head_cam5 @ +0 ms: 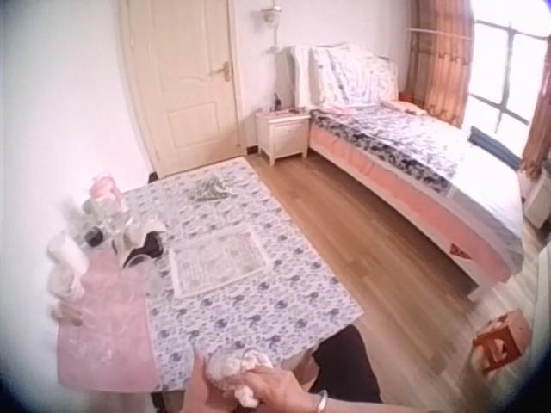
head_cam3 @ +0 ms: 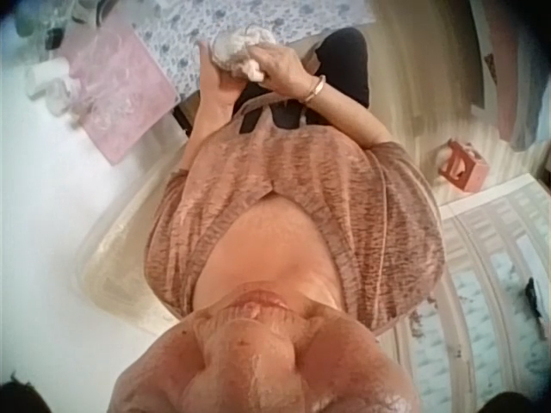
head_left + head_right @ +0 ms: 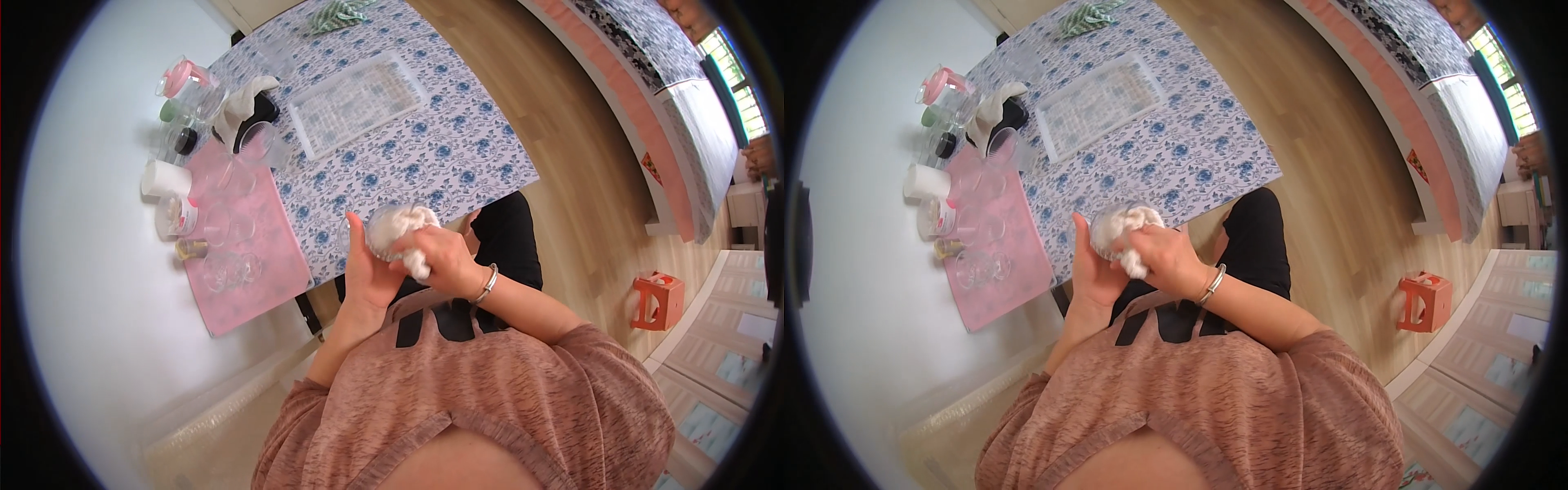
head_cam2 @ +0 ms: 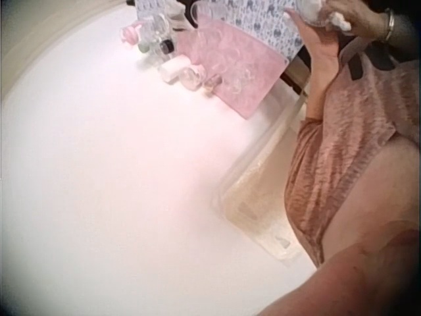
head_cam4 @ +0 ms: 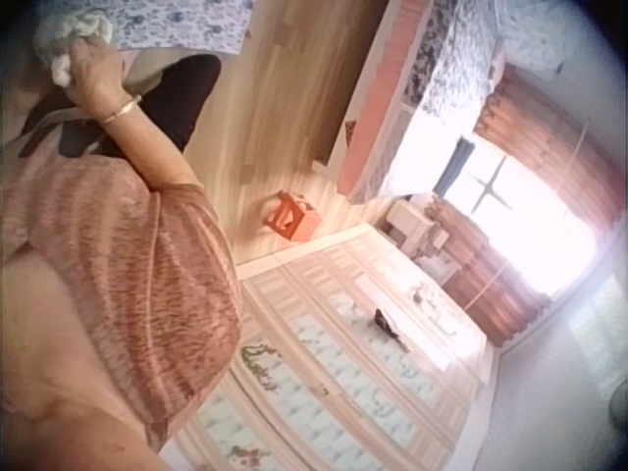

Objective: The person wipes several transparent glasses with a white cloth, rotating them to clean the interior and exterior surfaces, and then arranges them on a transparent tray on the table.

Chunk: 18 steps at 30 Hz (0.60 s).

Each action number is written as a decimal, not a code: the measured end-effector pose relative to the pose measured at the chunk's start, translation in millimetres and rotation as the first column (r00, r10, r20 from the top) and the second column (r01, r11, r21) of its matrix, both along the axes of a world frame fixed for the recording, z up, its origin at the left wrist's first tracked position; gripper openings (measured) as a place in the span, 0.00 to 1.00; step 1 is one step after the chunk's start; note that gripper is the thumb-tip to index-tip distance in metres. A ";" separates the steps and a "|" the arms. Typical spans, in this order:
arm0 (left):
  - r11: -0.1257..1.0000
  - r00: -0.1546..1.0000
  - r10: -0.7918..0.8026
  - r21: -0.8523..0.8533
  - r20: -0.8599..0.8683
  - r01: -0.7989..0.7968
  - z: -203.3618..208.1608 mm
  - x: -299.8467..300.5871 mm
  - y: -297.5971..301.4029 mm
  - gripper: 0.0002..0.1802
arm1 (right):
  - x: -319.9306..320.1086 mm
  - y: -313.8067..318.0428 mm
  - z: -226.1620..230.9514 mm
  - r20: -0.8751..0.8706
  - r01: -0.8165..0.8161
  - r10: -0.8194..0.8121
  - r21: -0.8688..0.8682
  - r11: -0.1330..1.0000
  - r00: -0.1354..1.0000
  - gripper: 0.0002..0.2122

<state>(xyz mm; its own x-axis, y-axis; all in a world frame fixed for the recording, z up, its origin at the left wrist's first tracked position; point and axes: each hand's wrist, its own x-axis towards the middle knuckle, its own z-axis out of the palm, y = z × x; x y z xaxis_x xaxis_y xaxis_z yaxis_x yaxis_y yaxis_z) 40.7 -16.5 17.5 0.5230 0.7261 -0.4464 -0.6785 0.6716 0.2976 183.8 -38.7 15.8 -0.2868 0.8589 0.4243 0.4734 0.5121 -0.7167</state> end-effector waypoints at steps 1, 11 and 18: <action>1.000 0.998 -0.009 -0.021 0.063 0.010 -2.2 -3.7 3.3 0.39 | -0.6 0.7 0.4 0.021 -0.071 0.069 0.073 0.995 0.997 0.12; 0.603 0.907 0.250 0.787 -0.339 0.128 -5.1 -12.9 10.7 0.23 | -14.5 -4.7 28.8 -0.733 -0.467 -0.539 -0.681 0.565 0.416 0.08; 0.945 0.976 0.031 0.326 -0.213 0.041 -12.9 -6.3 -0.9 0.24 | -8.0 -4.5 14.9 -0.647 -0.180 -0.397 -0.640 0.747 0.651 0.07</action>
